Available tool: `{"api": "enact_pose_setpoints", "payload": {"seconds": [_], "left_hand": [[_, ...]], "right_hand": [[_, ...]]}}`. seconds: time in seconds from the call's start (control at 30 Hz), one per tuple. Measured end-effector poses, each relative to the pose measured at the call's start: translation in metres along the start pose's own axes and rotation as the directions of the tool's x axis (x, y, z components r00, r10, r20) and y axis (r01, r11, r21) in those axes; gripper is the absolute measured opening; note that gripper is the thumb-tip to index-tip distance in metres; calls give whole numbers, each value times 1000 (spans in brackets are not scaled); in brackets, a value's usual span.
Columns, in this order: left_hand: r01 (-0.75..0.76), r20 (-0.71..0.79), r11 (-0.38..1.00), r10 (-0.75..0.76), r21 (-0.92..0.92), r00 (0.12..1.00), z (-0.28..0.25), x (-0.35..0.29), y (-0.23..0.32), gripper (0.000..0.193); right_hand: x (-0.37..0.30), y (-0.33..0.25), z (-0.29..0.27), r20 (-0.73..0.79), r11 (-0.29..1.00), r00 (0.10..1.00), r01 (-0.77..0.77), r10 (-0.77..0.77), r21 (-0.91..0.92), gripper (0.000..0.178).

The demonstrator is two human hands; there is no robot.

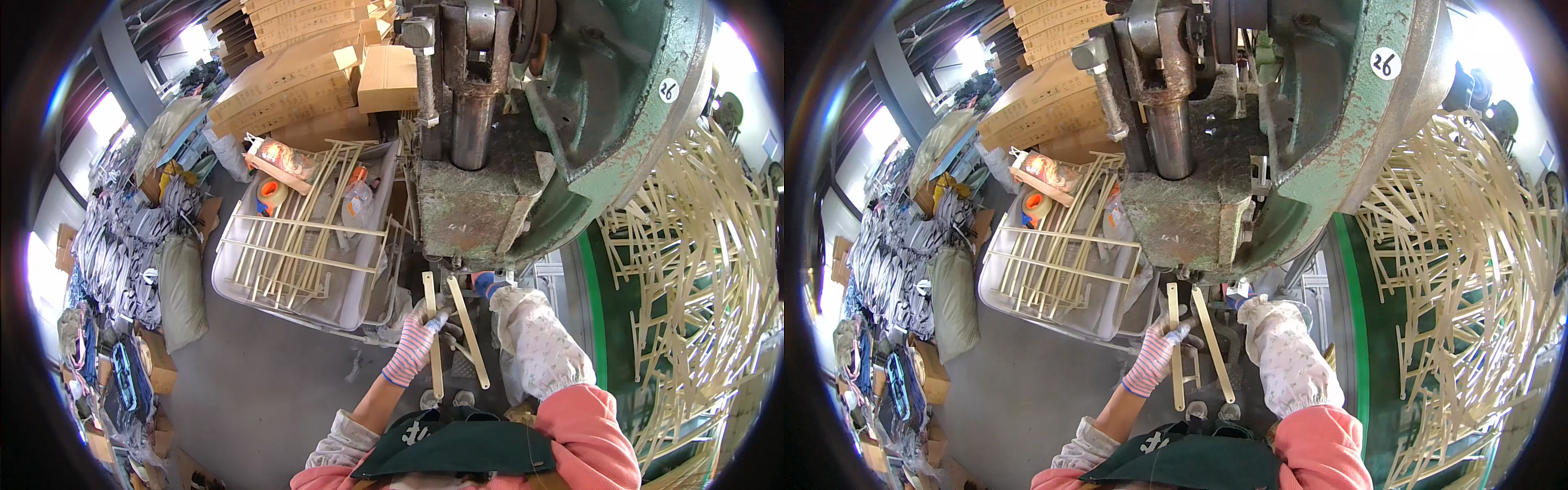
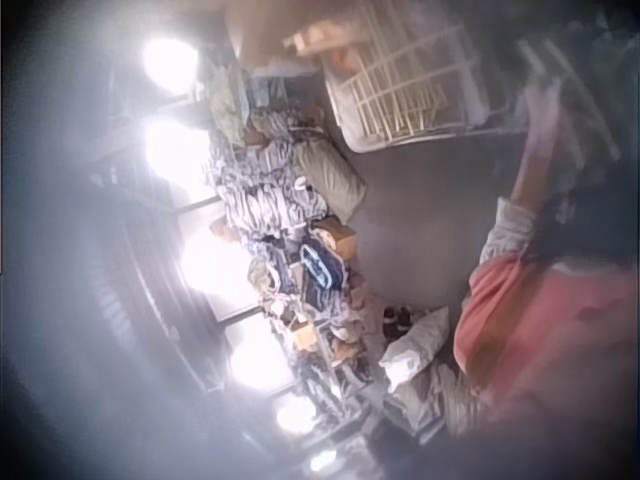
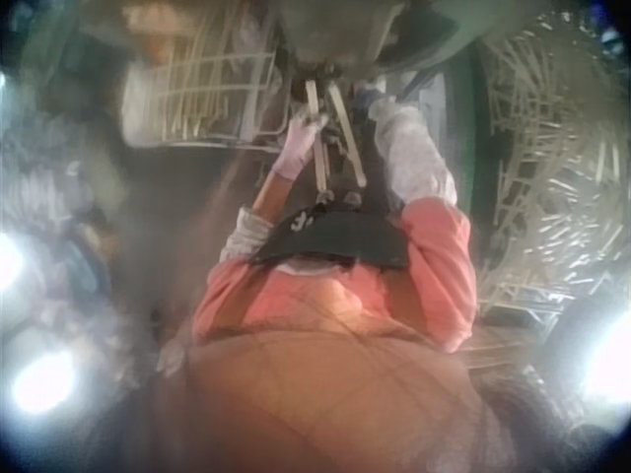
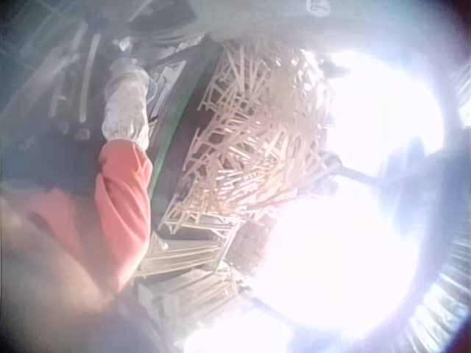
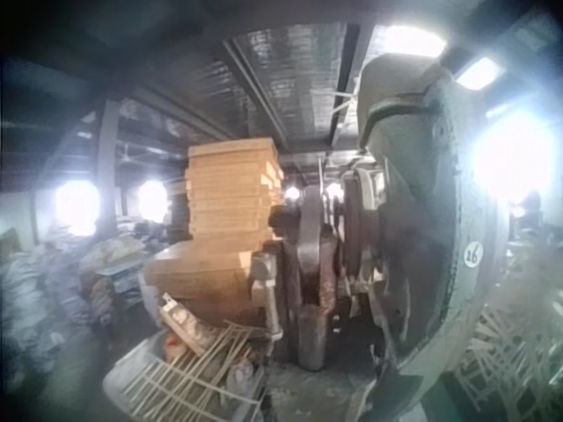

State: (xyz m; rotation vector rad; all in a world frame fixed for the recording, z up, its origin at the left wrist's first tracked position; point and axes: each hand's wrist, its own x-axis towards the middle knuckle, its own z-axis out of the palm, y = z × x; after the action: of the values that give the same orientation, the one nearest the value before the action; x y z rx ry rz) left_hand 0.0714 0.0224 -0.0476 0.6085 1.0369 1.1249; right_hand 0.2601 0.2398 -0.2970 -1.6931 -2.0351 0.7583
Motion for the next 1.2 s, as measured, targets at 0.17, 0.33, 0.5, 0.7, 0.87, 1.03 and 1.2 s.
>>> {"api": "enact_pose_setpoints", "payload": {"seconds": [0.17, 0.33, 0.5, 0.7, 0.87, 1.03, 1.2], "left_hand": [[-60, 77, 998, 60, 2, 995, -4, -10, 5, 41], [-58, 43, 975, 50, 216, 998, -14, -24, 10, 35], [-43, 58, 957, 27, 288, 998, -26, -26, 12, 35], [-96, 172, 962, 52, 257, 984, -34, -17, 21, 49], [-63, 166, 943, 8, 326, 986, -31, -17, 31, 50], [7, 150, 950, -57, 311, 987, -28, -17, 36, 49], [41, 148, 963, -83, 267, 985, -26, -17, 41, 50]], "right_hand": [[1, 4, -5, 0, 999, 1000, -24, 24, 35, 13], [-30, 33, -25, 4, 993, 996, -88, 88, 76, 15], [-67, 54, -61, 29, 978, 990, -140, 138, 157, 16], [-32, 15, -49, 4, 938, 1000, 10, -12, 346, 18], [-14, -9, -34, -6, 919, 1000, 22, -22, 393, 20], [-24, -19, -39, 4, 818, 999, 39, -51, 574, 22], [-31, -48, -41, 73, 656, 991, 18, -111, 754, 24]]}}
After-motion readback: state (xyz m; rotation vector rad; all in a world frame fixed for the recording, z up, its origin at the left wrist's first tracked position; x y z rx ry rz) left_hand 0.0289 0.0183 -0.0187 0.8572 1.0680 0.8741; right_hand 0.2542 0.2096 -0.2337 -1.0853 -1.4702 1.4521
